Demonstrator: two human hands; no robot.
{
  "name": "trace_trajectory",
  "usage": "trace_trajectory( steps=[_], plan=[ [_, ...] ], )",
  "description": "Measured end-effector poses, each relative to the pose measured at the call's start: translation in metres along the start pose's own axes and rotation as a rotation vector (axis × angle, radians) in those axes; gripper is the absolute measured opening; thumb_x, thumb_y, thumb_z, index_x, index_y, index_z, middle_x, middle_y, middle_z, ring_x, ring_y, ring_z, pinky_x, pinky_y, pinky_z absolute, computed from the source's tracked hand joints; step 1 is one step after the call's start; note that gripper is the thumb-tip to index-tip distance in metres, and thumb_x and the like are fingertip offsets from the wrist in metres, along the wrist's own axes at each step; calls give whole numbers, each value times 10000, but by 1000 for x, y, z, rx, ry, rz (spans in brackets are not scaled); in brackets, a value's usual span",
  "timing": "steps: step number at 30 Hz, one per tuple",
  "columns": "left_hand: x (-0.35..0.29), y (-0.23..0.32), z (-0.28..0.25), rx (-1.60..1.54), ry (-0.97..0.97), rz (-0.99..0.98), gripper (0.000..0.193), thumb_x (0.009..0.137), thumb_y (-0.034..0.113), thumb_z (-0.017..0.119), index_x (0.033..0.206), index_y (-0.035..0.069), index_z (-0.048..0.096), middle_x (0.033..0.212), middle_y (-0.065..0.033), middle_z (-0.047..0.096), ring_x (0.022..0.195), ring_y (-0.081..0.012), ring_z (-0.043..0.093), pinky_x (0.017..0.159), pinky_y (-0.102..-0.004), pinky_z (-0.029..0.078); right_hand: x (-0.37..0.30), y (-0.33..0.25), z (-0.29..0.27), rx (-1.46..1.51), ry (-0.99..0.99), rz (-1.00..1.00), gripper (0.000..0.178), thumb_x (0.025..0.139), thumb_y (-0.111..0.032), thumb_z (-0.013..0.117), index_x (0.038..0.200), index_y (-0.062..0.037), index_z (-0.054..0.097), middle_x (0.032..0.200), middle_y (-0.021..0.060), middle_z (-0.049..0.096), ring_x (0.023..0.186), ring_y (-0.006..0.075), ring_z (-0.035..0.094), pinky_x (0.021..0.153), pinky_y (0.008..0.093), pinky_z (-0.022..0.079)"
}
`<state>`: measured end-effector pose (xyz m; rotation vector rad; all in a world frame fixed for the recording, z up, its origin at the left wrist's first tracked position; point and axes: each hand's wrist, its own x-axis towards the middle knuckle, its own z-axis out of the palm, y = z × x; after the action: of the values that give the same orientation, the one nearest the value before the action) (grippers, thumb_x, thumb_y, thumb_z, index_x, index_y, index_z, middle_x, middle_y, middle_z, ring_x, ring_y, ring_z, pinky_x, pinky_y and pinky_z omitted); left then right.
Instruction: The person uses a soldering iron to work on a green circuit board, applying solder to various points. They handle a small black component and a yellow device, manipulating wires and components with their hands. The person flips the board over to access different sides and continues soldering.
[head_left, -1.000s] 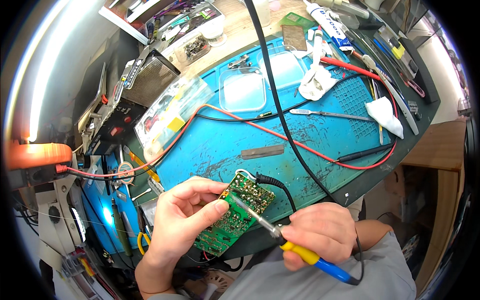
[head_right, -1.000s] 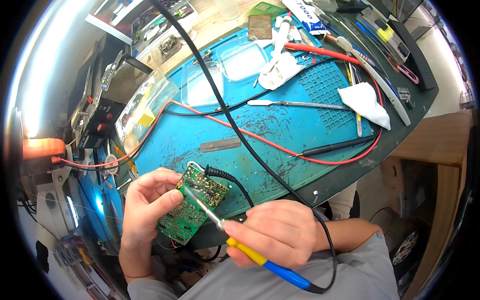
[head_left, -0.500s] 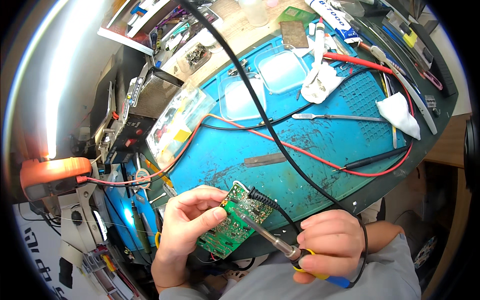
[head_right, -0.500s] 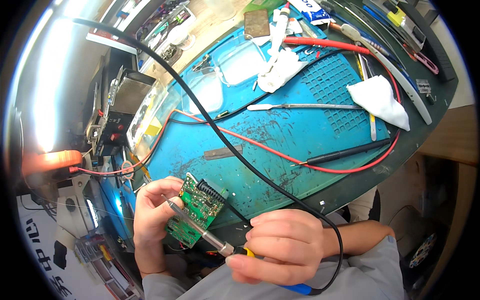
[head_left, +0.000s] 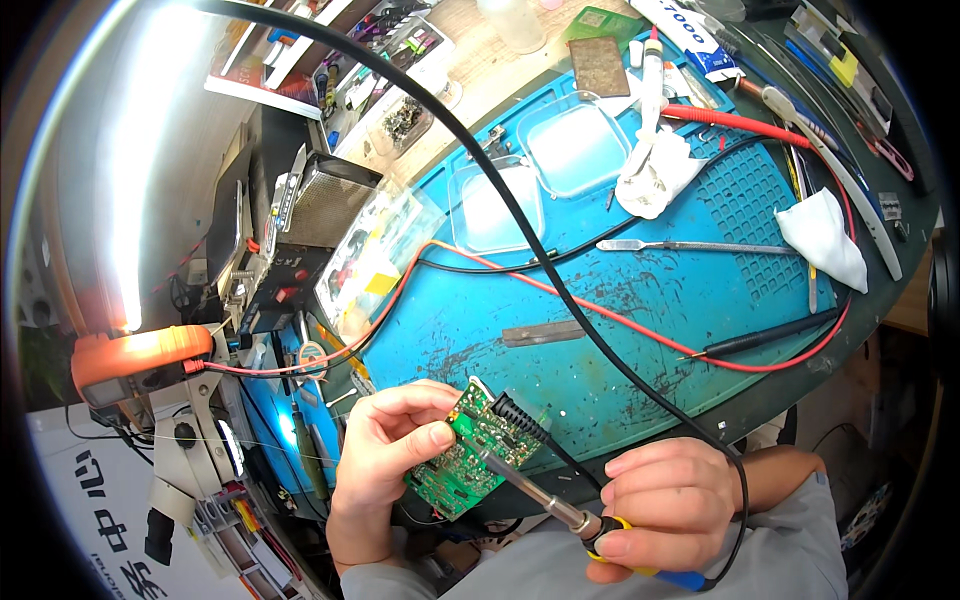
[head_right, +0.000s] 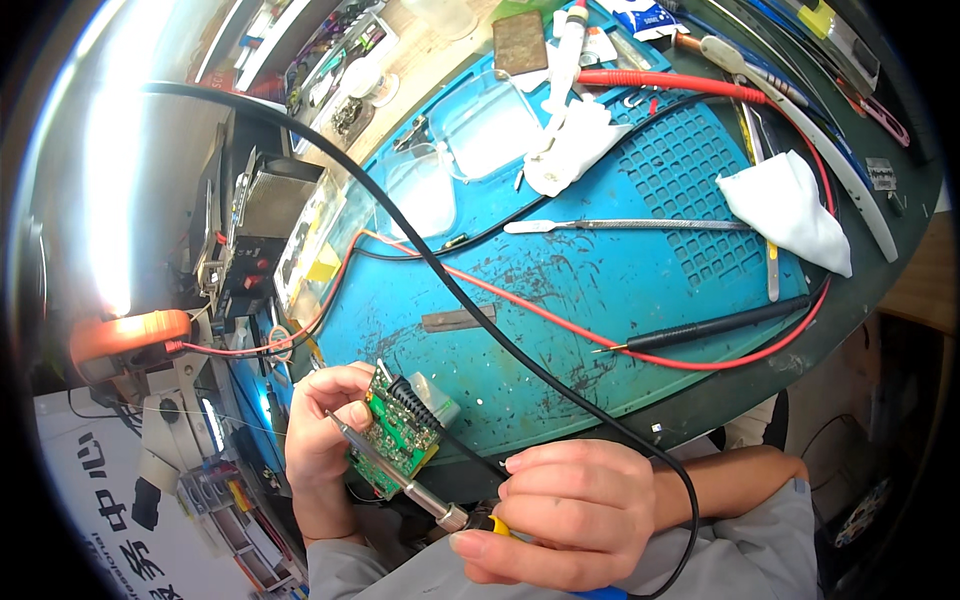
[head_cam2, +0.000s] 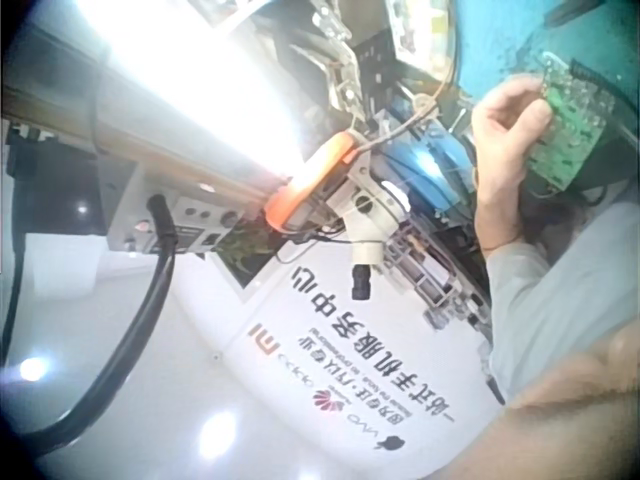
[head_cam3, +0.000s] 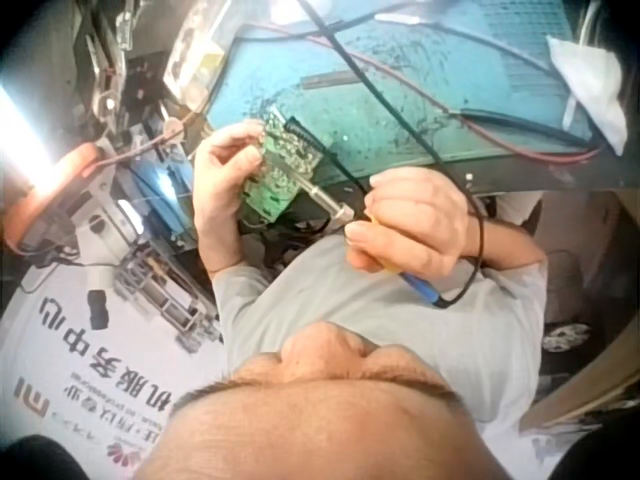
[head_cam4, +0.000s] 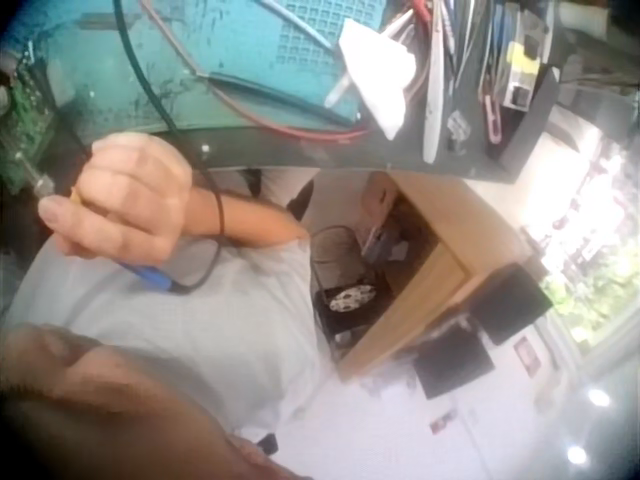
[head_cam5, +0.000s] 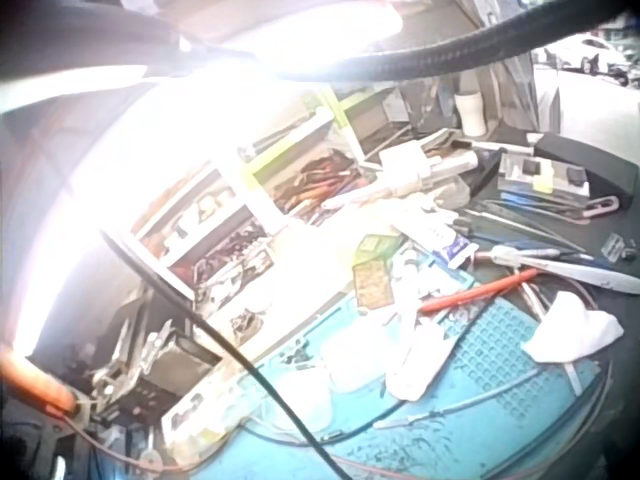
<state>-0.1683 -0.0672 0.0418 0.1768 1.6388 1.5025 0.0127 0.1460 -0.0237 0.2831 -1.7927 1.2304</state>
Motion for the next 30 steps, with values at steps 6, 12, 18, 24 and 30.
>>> trace_trajectory(
  steps=[6,12,18,24,30],
  plan=[
    [0,1,0,-3,3,-12,284,846,-12,775,1112,-79,701,1174,-155,676,1021,-197,689,918,-315,536,1,-1,1,-5,1,15,337,876,-331,809,1066,-93,665,925,27,624,799,163,652,732,325,631],
    [1,2,1,-25,-29,0,280,855,-16,764,1120,-81,697,1179,-157,673,1030,-202,689,926,-320,536,3,1,1,-15,-5,2,342,875,-336,810,1060,-88,663,915,24,622,792,160,651,724,322,632],
    [1,2,1,-21,-47,6,269,865,-18,754,1120,-80,697,1184,-154,672,1040,-205,688,936,-325,532,2,1,6,-22,67,4,272,871,-290,802,1043,-92,732,845,3,625,728,140,640,672,291,620],
    [2,2,5,-5,-47,19,282,878,-13,747,1149,-63,687,1166,-138,686,1041,-192,687,934,-315,530,0,1,16,-71,154,12,257,857,-250,809,1083,-133,772,788,-18,610,650,118,602,575,248,558],
    [-2,-3,7,-78,34,61,281,916,18,737,1184,-36,671,1163,-112,719,1048,-156,683,935,-307,538,4,-6,-5,134,-355,130,336,878,-130,749,1214,-139,734,719,7,507,524,113,499,425,235,369]
  ],
)
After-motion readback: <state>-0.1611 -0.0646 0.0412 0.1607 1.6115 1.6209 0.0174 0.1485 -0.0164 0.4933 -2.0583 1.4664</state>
